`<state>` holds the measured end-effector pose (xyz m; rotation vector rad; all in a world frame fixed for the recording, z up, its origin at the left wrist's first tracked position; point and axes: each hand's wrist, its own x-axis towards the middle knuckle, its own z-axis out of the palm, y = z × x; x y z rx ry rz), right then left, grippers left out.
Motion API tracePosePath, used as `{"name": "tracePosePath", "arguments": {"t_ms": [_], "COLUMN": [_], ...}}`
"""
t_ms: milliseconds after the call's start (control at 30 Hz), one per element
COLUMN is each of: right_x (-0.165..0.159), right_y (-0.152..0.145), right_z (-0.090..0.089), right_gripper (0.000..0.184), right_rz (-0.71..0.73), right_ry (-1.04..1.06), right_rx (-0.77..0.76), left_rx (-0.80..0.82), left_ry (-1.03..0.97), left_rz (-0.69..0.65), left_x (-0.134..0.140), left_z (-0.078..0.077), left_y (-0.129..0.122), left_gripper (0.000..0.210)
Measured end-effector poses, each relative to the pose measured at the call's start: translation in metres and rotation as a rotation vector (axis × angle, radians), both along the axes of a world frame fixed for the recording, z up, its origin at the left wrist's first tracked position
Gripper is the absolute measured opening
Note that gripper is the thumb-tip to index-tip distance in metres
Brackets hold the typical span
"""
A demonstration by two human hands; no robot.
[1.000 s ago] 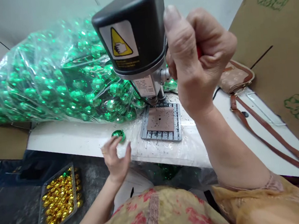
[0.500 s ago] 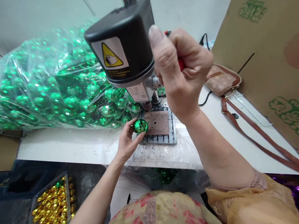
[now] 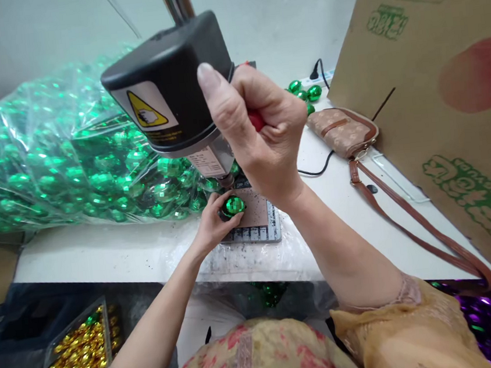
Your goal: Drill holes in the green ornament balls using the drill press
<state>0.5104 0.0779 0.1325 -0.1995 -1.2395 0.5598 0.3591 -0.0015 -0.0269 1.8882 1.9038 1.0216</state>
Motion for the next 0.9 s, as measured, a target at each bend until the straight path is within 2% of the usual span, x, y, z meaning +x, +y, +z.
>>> {"name": "tracePosePath", "arguments": {"t_ms": [133,300,500,600,733,900], "right_x": [0.0,0.002,0.001,0.0,-0.001,0.0], "right_y": [-0.001,-0.002,-0.002,0.001,0.003,0.0], "right_z": [0.0,0.0,-0.003,-0.004,-0.005,-0.002], "right_gripper": [0.055,0.053,0.055,0.056,0.057,0.055], "right_rz": [-0.048,0.0,-0.054,-0.062,-0.064,-0.052], "right_ry": [-0.043,-0.015,-0.061,-0.052,-0.059,-0.051], "right_rx": [-0.048,-0.013,-0.12,-0.116,-0.104,-0.071], "left_rx": [-0.028,-0.029,0.042,0.102,0.112,0.151], "left_ry": [0.066,0.114,0.029,-0.018,-0.169,-0.179], "left_rz": [-0.011,0.003,0.131,0.099,0.055,0.037], "left_x": [0.001,0.005,0.014,0.016,0.017,0.021], "left_z": [0.003,0.003,-0.002,-0.004,-0.006,-0.01], "left_y": [0.005,0.009,0.009,0.009,0.007,0.01], "left_gripper": [0.058,0.057,0.046,0.041,0.045,0.047]}}
